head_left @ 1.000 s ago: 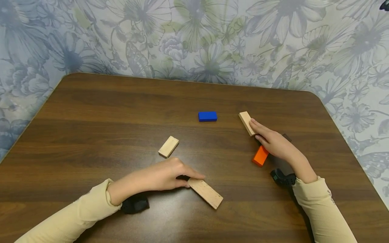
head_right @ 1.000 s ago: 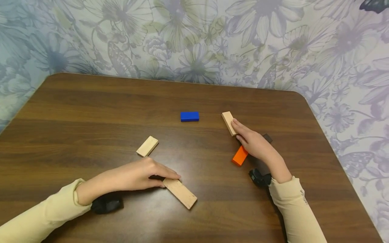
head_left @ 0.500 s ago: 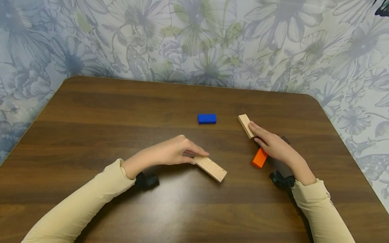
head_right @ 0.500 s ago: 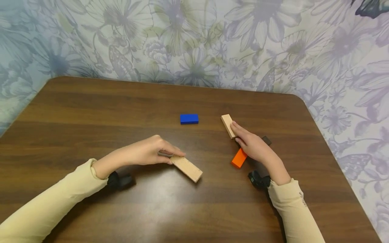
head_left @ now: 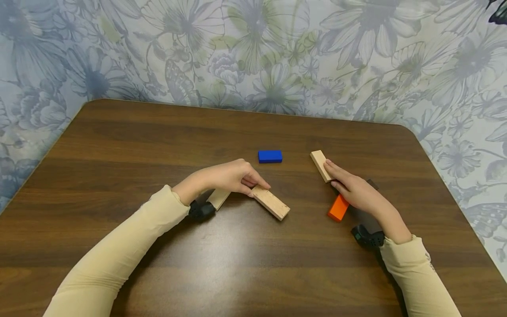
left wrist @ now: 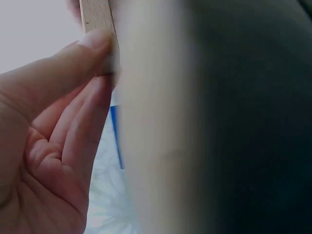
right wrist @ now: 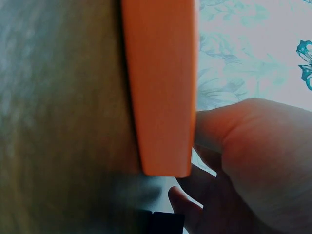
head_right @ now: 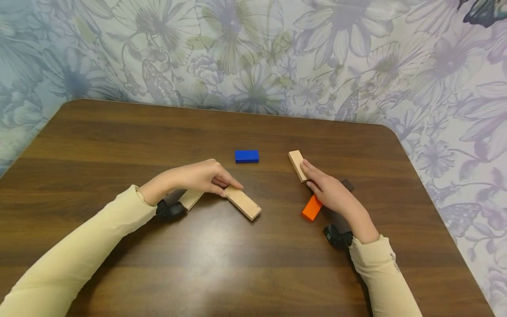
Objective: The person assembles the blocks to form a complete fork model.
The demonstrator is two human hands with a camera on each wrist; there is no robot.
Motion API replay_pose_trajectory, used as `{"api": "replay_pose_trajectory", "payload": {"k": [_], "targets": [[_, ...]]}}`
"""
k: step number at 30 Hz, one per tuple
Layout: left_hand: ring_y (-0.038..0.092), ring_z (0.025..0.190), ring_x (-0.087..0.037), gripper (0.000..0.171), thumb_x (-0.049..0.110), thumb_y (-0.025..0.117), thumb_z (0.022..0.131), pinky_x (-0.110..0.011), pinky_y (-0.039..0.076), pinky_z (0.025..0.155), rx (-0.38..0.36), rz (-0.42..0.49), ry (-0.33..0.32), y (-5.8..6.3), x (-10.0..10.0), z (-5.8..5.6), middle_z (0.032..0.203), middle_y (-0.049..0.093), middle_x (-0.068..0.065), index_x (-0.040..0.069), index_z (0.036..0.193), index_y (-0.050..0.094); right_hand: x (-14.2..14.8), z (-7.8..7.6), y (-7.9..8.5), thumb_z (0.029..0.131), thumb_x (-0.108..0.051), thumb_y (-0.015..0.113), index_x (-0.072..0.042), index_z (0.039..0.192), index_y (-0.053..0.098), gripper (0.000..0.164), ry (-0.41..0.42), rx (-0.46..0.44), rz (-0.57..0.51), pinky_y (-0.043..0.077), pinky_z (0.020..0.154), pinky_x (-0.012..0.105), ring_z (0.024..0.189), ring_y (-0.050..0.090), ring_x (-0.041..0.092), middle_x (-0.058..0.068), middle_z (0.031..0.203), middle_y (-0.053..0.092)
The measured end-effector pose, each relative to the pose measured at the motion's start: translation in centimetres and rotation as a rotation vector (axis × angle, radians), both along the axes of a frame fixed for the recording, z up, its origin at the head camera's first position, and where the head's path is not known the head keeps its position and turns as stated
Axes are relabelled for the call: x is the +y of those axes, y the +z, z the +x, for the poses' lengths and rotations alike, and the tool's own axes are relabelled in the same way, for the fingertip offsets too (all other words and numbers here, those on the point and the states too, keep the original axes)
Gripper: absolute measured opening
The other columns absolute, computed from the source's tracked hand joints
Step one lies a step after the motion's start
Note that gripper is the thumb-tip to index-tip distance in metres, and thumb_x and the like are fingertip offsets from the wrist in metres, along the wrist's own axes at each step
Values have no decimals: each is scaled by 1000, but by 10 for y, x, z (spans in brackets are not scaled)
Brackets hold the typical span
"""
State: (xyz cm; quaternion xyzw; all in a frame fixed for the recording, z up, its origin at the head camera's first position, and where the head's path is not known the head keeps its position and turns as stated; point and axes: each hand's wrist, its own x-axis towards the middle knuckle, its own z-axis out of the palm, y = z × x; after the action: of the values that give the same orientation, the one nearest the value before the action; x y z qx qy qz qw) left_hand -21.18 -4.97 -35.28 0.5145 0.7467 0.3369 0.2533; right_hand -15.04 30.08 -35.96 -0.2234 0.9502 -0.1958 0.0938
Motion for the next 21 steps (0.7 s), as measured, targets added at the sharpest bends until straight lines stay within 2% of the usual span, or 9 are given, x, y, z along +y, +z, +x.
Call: {"api": "replay_pose_trajectory", "payload": {"k": [2,5,10,12,14,15,16,19,21], "targets": [[58,96,-6,39,-6,70,79,-20,46,82,-20,-4,-3,-2,0,-2,96,67,-7,0,117,65,0,0,0,97,-9,50,-8,148,26,57,-1,1,1,26,102,51,133,27,33,9,153,18],[58,105,-11,39,-8,69,80,-20,46,83,-18,-7,-4,-4,0,-3,116,63,-7,0,118,65,0,1,0,98,-10,50,-8,148,25,57,1,1,-2,26,101,51,133,27,33,9,153,17],[57,109,-16,41,-9,66,82,-21,46,83,101,14,19,-6,-2,1,121,60,-10,-1,122,62,0,2,-1,98,-10,50,-8,149,25,57,8,4,-6,27,101,51,133,26,33,10,153,17],[57,109,-19,41,-3,66,84,-23,46,83,153,22,84,-5,-4,8,123,59,-12,-3,124,59,0,2,-1,98,-10,50,-8,149,25,57,10,4,-5,27,101,51,133,26,33,10,153,17],[60,104,-20,44,8,68,86,-25,47,82,184,21,208,-3,-5,20,124,57,-13,-3,127,56,0,2,-2,98,-11,50,-9,149,25,57,14,4,-6,27,101,51,133,27,33,9,153,17],[63,92,-18,49,16,69,87,-24,48,78,191,12,275,-2,-4,27,114,63,-13,-4,129,54,0,2,-2,98,-11,49,-9,149,24,57,15,3,-6,27,101,51,133,27,33,9,153,17],[62,89,-17,56,25,69,87,-25,47,77,188,0,343,0,-2,36,117,62,-13,-4,131,51,0,2,-2,98,-11,49,-9,149,24,57,15,2,-4,27,101,51,133,27,33,9,153,17],[58,101,-20,81,46,67,83,-31,44,86,160,-57,505,1,7,63,128,54,-15,-4,139,39,1,3,-1,98,-11,49,-9,149,24,57,14,1,3,27,101,51,133,26,33,9,153,16],[46,121,-23,95,56,64,81,-35,38,96,129,-107,544,0,14,78,140,41,-16,-4,145,26,1,3,-1,98,-11,49,-9,149,24,57,11,-2,4,26,101,51,133,26,34,9,153,16]]}}
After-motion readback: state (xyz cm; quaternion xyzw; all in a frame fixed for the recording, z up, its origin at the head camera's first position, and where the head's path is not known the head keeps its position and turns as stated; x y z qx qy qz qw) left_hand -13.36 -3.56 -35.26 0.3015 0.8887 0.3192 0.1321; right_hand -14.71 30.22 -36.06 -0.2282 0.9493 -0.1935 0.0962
